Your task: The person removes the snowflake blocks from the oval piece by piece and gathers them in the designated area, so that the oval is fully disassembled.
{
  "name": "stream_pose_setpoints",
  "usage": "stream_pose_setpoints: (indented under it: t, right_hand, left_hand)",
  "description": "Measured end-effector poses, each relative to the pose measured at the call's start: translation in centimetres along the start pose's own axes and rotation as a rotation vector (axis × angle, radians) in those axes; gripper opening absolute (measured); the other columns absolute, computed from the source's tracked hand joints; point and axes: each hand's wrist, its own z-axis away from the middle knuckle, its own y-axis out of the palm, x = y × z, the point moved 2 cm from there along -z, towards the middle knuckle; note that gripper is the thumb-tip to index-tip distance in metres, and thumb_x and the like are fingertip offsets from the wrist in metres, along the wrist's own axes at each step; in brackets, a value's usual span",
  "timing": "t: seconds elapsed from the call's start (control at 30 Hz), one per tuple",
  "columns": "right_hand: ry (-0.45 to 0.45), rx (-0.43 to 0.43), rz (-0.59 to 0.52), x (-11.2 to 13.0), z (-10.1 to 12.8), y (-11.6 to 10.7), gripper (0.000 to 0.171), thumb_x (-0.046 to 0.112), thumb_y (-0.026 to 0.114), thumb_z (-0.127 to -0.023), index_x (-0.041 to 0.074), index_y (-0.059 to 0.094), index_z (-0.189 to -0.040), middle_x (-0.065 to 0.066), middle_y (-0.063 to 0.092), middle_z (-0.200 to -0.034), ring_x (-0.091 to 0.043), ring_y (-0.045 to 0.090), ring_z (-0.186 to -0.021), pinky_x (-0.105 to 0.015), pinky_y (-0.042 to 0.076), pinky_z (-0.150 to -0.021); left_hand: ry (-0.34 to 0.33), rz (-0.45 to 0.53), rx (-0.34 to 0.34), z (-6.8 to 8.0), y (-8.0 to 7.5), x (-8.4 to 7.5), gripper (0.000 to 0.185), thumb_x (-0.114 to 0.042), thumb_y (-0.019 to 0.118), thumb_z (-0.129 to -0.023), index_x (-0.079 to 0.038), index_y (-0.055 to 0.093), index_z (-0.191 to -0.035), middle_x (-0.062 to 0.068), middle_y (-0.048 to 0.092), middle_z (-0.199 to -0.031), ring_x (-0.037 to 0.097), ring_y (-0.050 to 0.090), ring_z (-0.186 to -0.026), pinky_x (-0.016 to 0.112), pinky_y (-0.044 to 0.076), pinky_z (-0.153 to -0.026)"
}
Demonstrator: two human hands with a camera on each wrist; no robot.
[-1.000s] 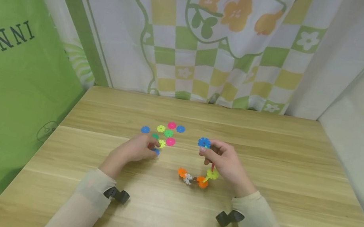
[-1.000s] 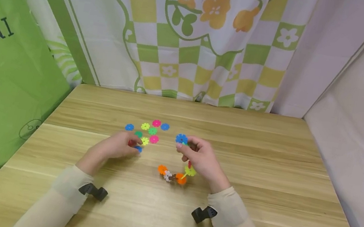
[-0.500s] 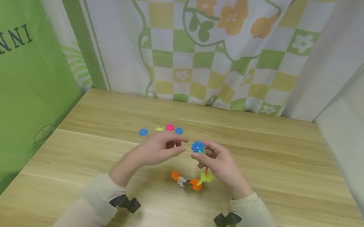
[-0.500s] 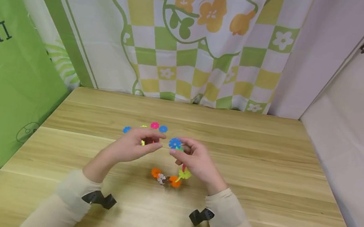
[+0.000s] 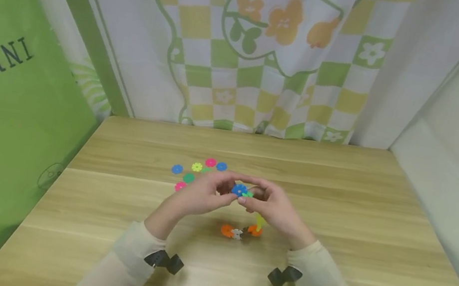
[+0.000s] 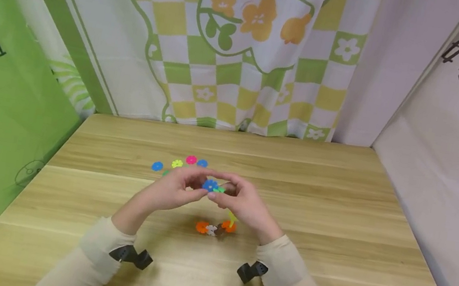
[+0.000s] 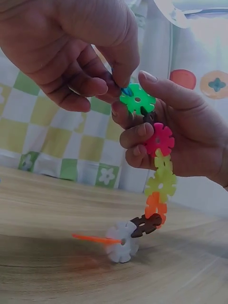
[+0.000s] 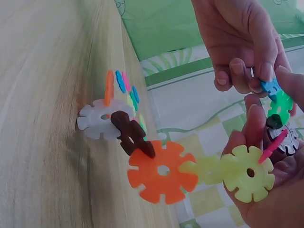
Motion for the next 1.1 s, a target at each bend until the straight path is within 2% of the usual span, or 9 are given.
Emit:
stream_pose_setpoints:
  t: [0.13, 0.2, 0.27, 0.4, 0.53, 0.77, 0.97, 1.03, 1.1]
  right_hand:
    - [-0.019, -0.002, 0.005, -0.1, 0.0, 0.0, 0.049, 0.027, 0.074, -0.090, 0.012, 0.058, -0.133, -0.013, 0.068, -0.099, -0.030, 0.063, -0.086, -0.036, 0.054, -0.074]
    - [-0.028, -0.003, 0.015, -0.1, 0.0, -0.1, 0.045, 0.027, 0.074, -0.090, 0.013, 0.061, -0.130, -0.012, 0.068, -0.105, -0.030, 0.063, -0.089, -0.039, 0.054, -0.076]
    - [-0.036, 0.000, 0.014, -0.1, 0.0, -0.2, 0.041, 0.026, 0.073, -0.091, 0.011, 0.063, -0.128, -0.010, 0.067, -0.112, -0.030, 0.064, -0.094, -0.041, 0.053, -0.080]
    - [-0.031, -0.011, 0.023, -0.1, 0.1, -0.4, 0.037, 0.025, 0.073, -0.091, 0.009, 0.066, -0.124, -0.008, 0.066, -0.118, -0.029, 0.064, -0.099, -0.044, 0.051, -0.083]
    - [-0.014, -0.023, 0.031, -0.1, 0.2, -0.6, 0.034, 0.024, 0.072, -0.091, 0.008, 0.067, -0.121, -0.010, 0.066, -0.118, -0.027, 0.063, -0.099, -0.044, 0.052, -0.083]
    - [-0.027, -0.016, 0.027, -0.3, 0.3, -0.7, 0.034, 0.024, 0.072, -0.091, 0.005, 0.068, -0.120, -0.011, 0.066, -0.119, -0.028, 0.063, -0.099, -0.042, 0.053, -0.083]
    - [-0.015, -0.052, 0.068, -0.1, 0.6, -0.9, 0.034, 0.033, 0.076, -0.087, 0.011, 0.070, -0.113, -0.007, 0.070, -0.105, -0.027, 0.064, -0.093, -0.046, 0.053, -0.078]
    - [-0.009, -0.057, 0.079, 0.1, 0.6, -0.9, 0.034, 0.034, 0.076, -0.087, 0.012, 0.070, -0.113, -0.006, 0.070, -0.104, -0.026, 0.064, -0.092, -0.042, 0.054, -0.076]
    - [-0.006, -0.060, 0.081, 0.1, 0.7, -1.0, 0.034, 0.033, 0.076, -0.087, 0.012, 0.070, -0.113, -0.007, 0.070, -0.103, -0.027, 0.064, -0.092, -0.042, 0.054, -0.076]
  left_hand:
    - [0.007, 0.025, 0.031, 0.1, 0.3, 0.0, 0.040, -0.004, 0.056, -0.094, -0.010, 0.060, -0.133, -0.002, 0.063, -0.097, 0.013, 0.053, -0.072, 0.026, 0.047, -0.059]
    - [0.001, 0.038, 0.032, 0.2, 0.3, 0.0, 0.036, -0.005, 0.056, -0.095, -0.007, 0.062, -0.130, -0.001, 0.064, -0.109, 0.013, 0.055, -0.076, 0.027, 0.050, -0.063]
    - [-0.014, 0.041, 0.021, 0.3, 0.4, 0.0, 0.031, -0.007, 0.057, -0.096, -0.006, 0.063, -0.126, 0.000, 0.064, -0.113, 0.013, 0.058, -0.081, 0.029, 0.052, -0.068]
    - [-0.040, 0.051, 0.003, 0.4, 0.4, 0.0, 0.023, -0.012, 0.059, -0.098, -0.006, 0.063, -0.120, 0.000, 0.064, -0.106, 0.015, 0.062, -0.084, 0.032, 0.055, -0.072]
    - [-0.052, 0.081, 0.020, 0.3, 0.4, 0.1, 0.017, -0.013, 0.058, -0.100, -0.009, 0.062, -0.116, -0.001, 0.065, -0.102, 0.019, 0.066, -0.083, 0.033, 0.056, -0.072]
    - [-0.022, 0.086, 0.039, 0.2, 0.5, 0.3, 0.012, -0.010, 0.057, -0.100, -0.010, 0.060, -0.112, -0.001, 0.070, -0.094, 0.018, 0.069, -0.079, 0.031, 0.051, -0.063]
    - [0.006, 0.146, -0.082, 0.0, 0.1, 0.8, 0.005, -0.009, 0.064, -0.096, -0.005, 0.061, -0.098, 0.002, 0.070, -0.081, 0.029, 0.067, -0.067, 0.024, 0.035, -0.046]
    - [0.002, 0.147, -0.127, 0.0, -0.2, 1.2, 0.007, -0.011, 0.065, -0.096, -0.004, 0.062, -0.096, 0.002, 0.070, -0.080, 0.031, 0.067, -0.064, 0.024, 0.036, -0.046]
    - [-0.030, 0.112, -0.150, -0.1, -0.5, 1.7, 0.009, -0.015, 0.067, -0.095, -0.007, 0.064, -0.098, 0.000, 0.070, -0.080, 0.026, 0.066, -0.064, 0.026, 0.040, -0.047]
